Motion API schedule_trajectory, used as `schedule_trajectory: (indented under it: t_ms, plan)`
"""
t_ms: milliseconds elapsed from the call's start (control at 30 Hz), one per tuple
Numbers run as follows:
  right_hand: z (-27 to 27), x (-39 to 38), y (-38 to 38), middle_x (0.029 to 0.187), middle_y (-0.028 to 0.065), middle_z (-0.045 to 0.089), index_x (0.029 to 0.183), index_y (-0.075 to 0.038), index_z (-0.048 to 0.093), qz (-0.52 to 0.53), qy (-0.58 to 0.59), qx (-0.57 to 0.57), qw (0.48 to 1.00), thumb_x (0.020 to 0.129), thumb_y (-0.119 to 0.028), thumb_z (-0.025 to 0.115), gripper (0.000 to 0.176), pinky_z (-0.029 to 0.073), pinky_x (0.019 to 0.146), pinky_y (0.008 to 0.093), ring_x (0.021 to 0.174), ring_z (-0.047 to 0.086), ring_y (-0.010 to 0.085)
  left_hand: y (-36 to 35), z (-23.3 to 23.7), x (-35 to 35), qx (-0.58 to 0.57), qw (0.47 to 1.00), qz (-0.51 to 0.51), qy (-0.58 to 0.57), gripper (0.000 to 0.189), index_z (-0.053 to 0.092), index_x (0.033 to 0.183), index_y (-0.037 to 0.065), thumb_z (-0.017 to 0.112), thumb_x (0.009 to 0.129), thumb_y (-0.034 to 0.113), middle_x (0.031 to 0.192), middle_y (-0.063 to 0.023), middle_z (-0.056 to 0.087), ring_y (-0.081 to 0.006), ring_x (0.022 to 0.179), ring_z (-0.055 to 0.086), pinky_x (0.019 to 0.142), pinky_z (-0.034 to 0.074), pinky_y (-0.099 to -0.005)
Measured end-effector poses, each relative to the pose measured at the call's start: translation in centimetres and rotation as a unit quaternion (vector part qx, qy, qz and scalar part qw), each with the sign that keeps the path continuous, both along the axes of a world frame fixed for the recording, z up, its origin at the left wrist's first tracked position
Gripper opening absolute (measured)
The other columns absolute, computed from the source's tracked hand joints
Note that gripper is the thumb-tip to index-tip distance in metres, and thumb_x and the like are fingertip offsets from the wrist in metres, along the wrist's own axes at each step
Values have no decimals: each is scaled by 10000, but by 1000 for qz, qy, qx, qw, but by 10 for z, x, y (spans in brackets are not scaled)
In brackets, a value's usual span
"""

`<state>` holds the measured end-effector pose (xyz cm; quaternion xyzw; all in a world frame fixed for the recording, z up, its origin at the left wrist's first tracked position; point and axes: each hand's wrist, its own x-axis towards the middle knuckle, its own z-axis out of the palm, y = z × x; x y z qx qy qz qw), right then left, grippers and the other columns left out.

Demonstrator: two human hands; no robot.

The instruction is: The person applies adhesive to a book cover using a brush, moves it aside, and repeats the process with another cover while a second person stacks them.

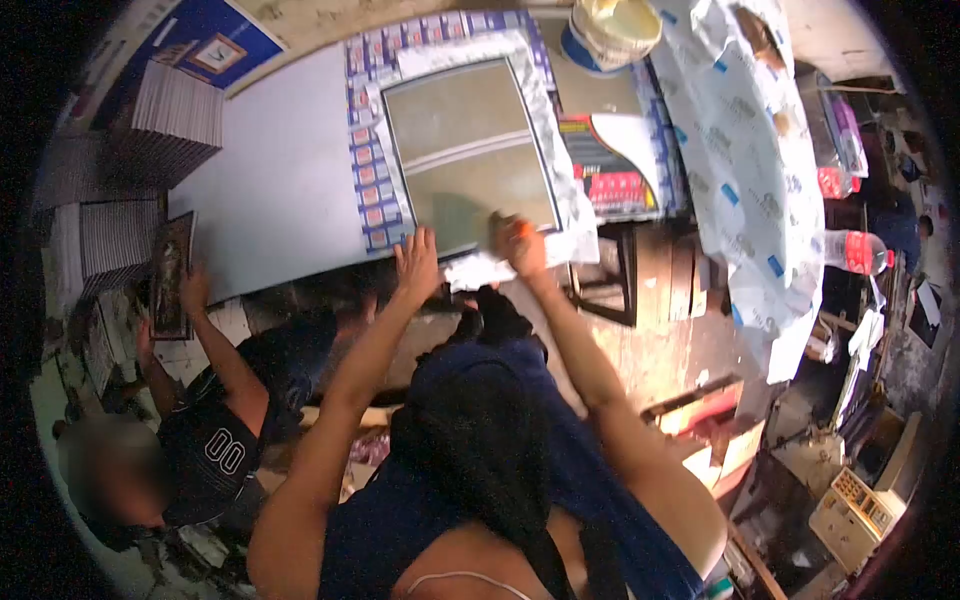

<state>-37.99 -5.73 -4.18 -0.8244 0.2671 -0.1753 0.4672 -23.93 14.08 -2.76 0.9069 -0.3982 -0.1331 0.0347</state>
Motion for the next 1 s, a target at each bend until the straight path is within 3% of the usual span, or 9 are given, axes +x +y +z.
schedule_trajectory:
  t_ms: [133, 233, 367, 467, 600, 700, 833, 933, 1000]
  plan:
    - [76, -32, -32, 712, 168, 678, 856, -14, 646, -149, 112, -140, 972, 867, -238, 671, 226, 528, 596, 378, 699, 695, 308, 8, -17, 5, -54, 996, -30, -59, 775, 456, 1314, 70, 823, 633, 113, 1328, -78, 440, -261, 1185, 472, 928, 366, -435]
    - [105, -14, -10, 760, 179, 684, 918, -12, 639, -137, 24, 14, 990, 830, -245, 714, 260, 535, 642, 371, 741, 694, 307, 8, -5, 8, -75, 997, -25, -3, 442, 495, 1266, 57, 562, 829, 66, 1276, -75, 494, -247, 1161, 489, 927, 369, -456]
    - [9, 24, 59, 858, 157, 694, 945, -29, 638, -32, -14, -82, 996, 821, -205, 697, 223, 531, 697, 364, 830, 681, 299, 7, 8, 9, -84, 996, -25, 26, 474, 505, 1253, 52, 596, 788, 43, 1266, -84, 498, -267, 1143, 500, 922, 361, -456]
    - [13, 14, 39, 842, 135, 702, 942, -58, 660, 13, 78, -85, 993, 820, -204, 683, 192, 534, 671, 386, 767, 683, 296, 6, 0, 8, -49, 998, -27, 6, 454, 490, 1278, 57, 573, 832, 63, 1284, -83, 494, -254, 1149, 504, 923, 354, -457]
    - [38, -51, -43, 719, 154, 684, 841, -47, 641, -226, 255, -160, 927, 826, -263, 676, 220, 524, 555, 422, 661, 682, 342, 3, 1, 8, -30, 999, -30, -3, 451, 473, 1302, 55, 558, 859, 73, 1295, -77, 492, -241, 1150, 507, 923, 354, -450]
    - [56, -72, -83, 726, 145, 689, 843, -50, 635, -253, 184, -172, 934, 825, -313, 710, 274, 529, 591, 421, 679, 686, 342, -1, 3, 9, -40, 999, -30, -6, 462, 477, 1299, 50, 573, 847, 65, 1287, -77, 493, -239, 1143, 509, 919, 353, -444]
    - [101, -9, -28, 779, 78, 697, 880, -6, 679, -194, -27, -82, 977, 775, -116, 748, 168, 511, 614, 313, 668, 628, 143, 3, 0, 8, -40, 999, -37, -3, 594, 479, 1300, 33, 701, 751, 91, 1280, -80, 489, -241, 1136, 508, 908, 350, -437]
    - [61, 46, 34, 906, 149, 690, 950, -11, 672, -143, -38, 79, 986, 789, -133, 732, 211, 525, 710, 363, 798, 675, 253, 3, 10, 8, -23, 999, -36, 14, 689, 477, 1301, 30, 782, 693, 140, 1291, -80, 483, -242, 1154, 497, 907, 346, -442]
    - [38, 69, 45, 903, 181, 682, 956, -20, 668, -56, -59, -48, 996, 796, -159, 696, 214, 529, 685, 395, 758, 660, 339, 3, 8, 9, -33, 999, -32, 20, 729, 478, 1301, 35, 817, 671, 176, 1301, -79, 478, -242, 1167, 487, 907, 343, -445]
